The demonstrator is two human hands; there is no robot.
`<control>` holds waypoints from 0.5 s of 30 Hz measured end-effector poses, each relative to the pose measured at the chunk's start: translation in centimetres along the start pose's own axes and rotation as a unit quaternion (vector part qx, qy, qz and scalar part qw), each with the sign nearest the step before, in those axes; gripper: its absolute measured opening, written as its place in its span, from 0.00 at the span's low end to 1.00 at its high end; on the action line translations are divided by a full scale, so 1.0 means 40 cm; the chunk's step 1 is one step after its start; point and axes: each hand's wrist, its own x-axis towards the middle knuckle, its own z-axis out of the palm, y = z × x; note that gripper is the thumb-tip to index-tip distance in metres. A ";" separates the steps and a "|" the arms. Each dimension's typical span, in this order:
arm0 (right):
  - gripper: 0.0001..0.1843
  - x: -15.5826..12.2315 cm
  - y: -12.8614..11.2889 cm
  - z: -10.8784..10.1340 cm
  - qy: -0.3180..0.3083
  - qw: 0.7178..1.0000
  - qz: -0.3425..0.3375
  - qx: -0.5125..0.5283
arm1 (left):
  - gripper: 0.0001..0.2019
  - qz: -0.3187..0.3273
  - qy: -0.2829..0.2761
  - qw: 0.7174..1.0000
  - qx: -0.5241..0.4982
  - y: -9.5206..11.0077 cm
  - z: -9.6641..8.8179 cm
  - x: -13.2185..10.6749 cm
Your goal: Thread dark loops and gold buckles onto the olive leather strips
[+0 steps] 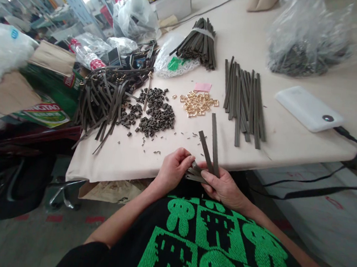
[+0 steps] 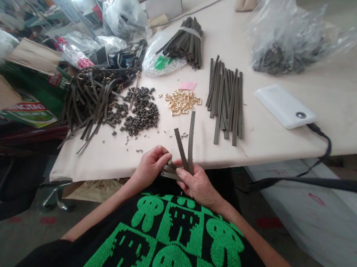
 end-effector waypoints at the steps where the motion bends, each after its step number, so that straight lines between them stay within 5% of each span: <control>1: 0.24 0.000 0.001 0.000 0.004 1.000 -0.001 -0.003 | 0.07 0.022 0.022 0.999 0.016 0.002 0.000 -0.001; 4: 0.23 0.002 0.004 0.002 0.011 1.000 -0.009 -0.018 | 0.04 0.117 0.097 0.983 0.108 0.011 -0.004 -0.005; 7: 0.24 0.005 0.003 0.003 0.018 0.999 -0.030 -0.040 | 0.04 0.155 0.091 0.971 0.160 0.020 -0.010 -0.015; 15: 0.20 0.007 0.017 -0.023 0.049 0.970 -0.141 -0.190 | 0.06 0.012 -0.012 1.000 -0.002 0.034 -0.017 -0.026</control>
